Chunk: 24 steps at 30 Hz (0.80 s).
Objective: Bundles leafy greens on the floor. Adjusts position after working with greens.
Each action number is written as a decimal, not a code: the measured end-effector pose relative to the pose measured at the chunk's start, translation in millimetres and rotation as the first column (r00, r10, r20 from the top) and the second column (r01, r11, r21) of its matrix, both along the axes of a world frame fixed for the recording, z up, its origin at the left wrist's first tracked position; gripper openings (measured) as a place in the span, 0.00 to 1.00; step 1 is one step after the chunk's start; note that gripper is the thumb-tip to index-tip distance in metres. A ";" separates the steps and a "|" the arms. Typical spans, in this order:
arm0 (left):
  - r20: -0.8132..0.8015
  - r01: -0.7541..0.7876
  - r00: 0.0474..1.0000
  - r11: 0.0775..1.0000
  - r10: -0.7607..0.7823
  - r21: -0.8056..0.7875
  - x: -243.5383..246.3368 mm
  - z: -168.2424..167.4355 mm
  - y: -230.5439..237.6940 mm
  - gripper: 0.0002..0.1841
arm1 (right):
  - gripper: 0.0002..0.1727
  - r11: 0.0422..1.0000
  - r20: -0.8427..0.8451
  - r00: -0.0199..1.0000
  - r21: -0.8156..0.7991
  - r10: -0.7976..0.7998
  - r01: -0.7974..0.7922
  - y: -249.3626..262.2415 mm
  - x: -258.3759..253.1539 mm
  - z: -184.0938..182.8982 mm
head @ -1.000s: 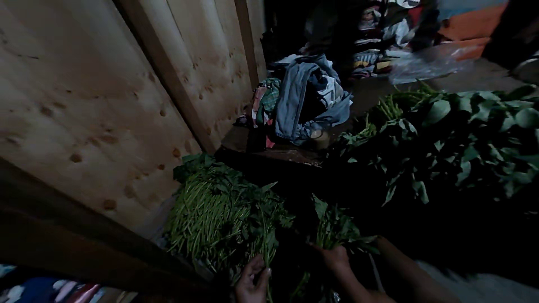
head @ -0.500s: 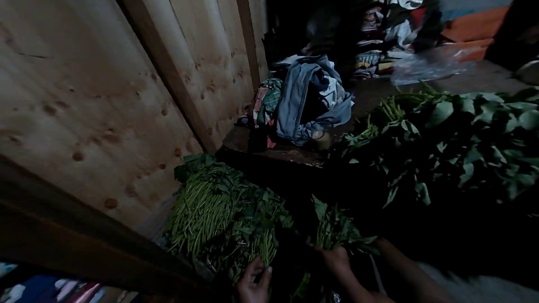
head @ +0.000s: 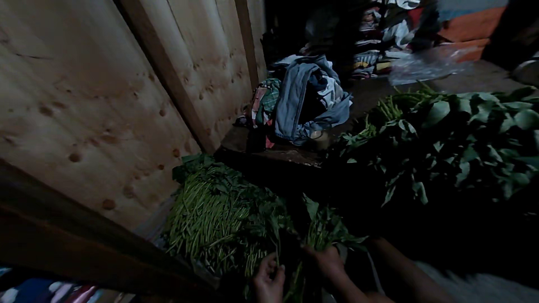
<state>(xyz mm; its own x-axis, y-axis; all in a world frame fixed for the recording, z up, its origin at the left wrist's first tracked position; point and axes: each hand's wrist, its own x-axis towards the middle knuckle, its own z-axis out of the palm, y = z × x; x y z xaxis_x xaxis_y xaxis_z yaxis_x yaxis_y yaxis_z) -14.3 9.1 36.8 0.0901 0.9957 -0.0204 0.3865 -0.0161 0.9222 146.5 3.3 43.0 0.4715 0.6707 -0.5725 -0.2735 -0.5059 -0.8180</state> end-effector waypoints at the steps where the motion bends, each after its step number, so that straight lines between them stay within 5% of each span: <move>1: -0.057 0.072 0.996 0.997 -0.073 -0.023 3.6 2.1 -2.5 0.20 | 0.27 0.999 -0.028 1.000 0.032 0.008 -0.007 0.0 -1.7 1.7; 5: -0.245 0.240 0.937 0.968 -0.249 -0.065 13.8 5.0 -9.9 0.21 | 0.26 0.994 -0.095 0.995 0.108 0.013 -0.002 -1.0 -3.1 3.8; 12: -0.339 0.205 0.929 0.969 -0.148 0.139 18.1 7.5 -12.9 0.17 | 0.31 0.991 -0.108 0.992 0.117 0.070 -0.058 -0.1 -0.1 3.3; 20: 0.016 0.080 0.997 0.994 -0.079 -0.071 29.6 6.5 -10.4 0.55 | 0.27 0.985 -0.088 0.993 0.162 0.075 -0.060 -1.8 -3.7 6.2; 24: 0.254 -0.059 0.964 0.994 0.080 -0.091 53.2 15.2 5.0 0.52 | 0.32 0.982 -0.080 0.991 0.162 0.107 -0.093 -2.8 -6.0 3.3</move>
